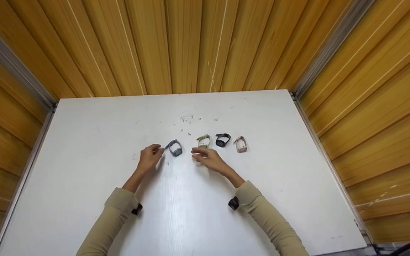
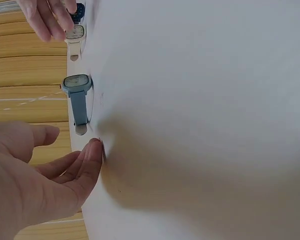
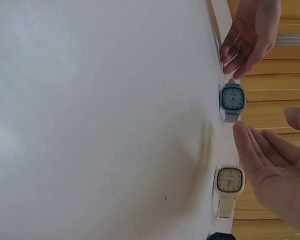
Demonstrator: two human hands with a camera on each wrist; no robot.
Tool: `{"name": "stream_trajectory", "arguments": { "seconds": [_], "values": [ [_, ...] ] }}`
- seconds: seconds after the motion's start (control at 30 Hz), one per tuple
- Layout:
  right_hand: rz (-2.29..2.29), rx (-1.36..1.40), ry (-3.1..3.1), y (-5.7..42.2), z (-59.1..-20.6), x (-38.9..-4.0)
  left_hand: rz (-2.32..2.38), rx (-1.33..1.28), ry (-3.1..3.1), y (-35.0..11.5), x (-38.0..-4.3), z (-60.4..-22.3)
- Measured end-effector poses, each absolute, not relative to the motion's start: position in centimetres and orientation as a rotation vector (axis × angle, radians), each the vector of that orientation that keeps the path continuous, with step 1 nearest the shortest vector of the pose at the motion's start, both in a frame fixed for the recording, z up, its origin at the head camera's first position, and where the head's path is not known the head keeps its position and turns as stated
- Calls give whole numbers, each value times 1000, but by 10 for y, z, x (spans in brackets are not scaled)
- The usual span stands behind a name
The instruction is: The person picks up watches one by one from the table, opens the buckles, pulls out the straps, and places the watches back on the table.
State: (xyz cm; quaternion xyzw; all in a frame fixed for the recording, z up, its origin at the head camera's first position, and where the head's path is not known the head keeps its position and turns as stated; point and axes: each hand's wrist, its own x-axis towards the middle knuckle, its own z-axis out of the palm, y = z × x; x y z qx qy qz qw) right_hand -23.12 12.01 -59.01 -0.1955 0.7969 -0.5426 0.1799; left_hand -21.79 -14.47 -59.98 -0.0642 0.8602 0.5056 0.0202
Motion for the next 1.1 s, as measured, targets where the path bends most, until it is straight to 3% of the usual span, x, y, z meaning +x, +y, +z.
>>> {"name": "stream_trajectory", "arguments": {
  "seconds": [0.47,1.1],
  "values": [
    [-1677,-376,2082,73,-607,-239,1640,-260,2617,-126,-231,-603],
    [-1831,-190,1997,77,-615,-230,1721,-293,2471,-110,-225,-602]
  ]
}}
